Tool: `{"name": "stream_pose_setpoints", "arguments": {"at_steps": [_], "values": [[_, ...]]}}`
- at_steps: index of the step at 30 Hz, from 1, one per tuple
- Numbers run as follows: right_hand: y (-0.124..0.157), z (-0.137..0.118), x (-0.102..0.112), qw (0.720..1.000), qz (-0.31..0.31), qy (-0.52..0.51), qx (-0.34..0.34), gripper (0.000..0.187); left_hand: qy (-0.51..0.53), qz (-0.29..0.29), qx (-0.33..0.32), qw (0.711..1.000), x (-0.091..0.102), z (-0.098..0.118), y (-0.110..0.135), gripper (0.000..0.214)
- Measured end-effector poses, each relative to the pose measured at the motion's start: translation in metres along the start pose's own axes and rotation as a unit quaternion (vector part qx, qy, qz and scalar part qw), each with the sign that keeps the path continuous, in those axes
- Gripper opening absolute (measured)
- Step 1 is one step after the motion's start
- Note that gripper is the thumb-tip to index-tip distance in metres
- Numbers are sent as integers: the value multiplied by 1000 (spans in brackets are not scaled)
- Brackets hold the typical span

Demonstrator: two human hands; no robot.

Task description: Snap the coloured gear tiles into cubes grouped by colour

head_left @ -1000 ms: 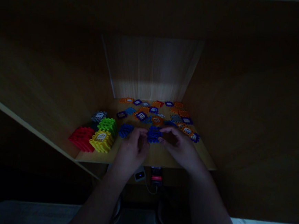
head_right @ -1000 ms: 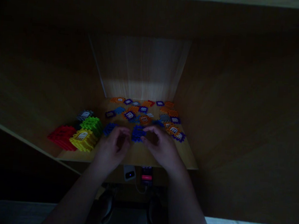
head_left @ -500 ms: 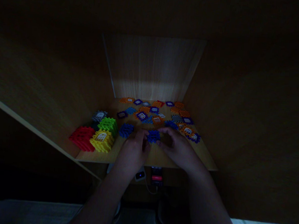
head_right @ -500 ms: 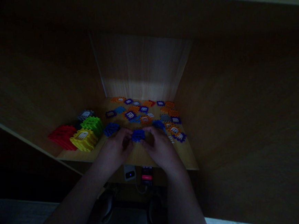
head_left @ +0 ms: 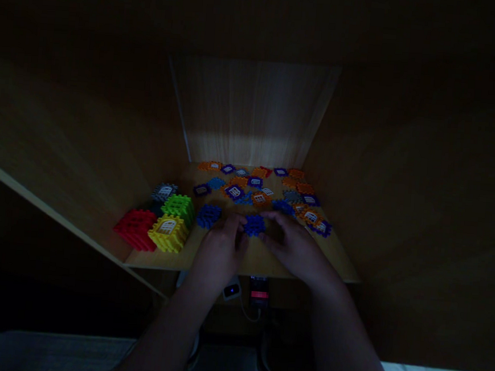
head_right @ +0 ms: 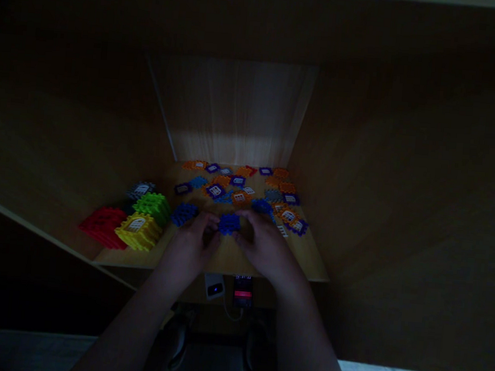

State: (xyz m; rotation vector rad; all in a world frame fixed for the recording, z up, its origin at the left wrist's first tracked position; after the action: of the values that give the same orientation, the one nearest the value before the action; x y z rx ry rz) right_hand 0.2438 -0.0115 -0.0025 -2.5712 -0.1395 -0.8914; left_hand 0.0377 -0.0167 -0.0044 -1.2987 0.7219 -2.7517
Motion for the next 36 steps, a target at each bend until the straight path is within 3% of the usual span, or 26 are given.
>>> {"name": "stream_pose_setpoints", "arguments": {"at_steps": [36], "values": [[-1,0,0,1000,-4,10,22,37,9,-8,5,1000,0,0,-1,29]]}}
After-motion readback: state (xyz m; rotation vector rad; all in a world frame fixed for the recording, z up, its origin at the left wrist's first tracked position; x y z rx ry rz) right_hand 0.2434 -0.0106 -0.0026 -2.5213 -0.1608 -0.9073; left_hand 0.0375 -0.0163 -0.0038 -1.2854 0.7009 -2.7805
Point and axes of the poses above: each hand's wrist, its own y-axis away from the middle knuckle, its own x-axis out of the back of the hand, z = x × y, the point moved 1 cm from there along -y, towards the middle knuckle, and after that the axes turned 4 degrees about -y, right-handed, at the moved point
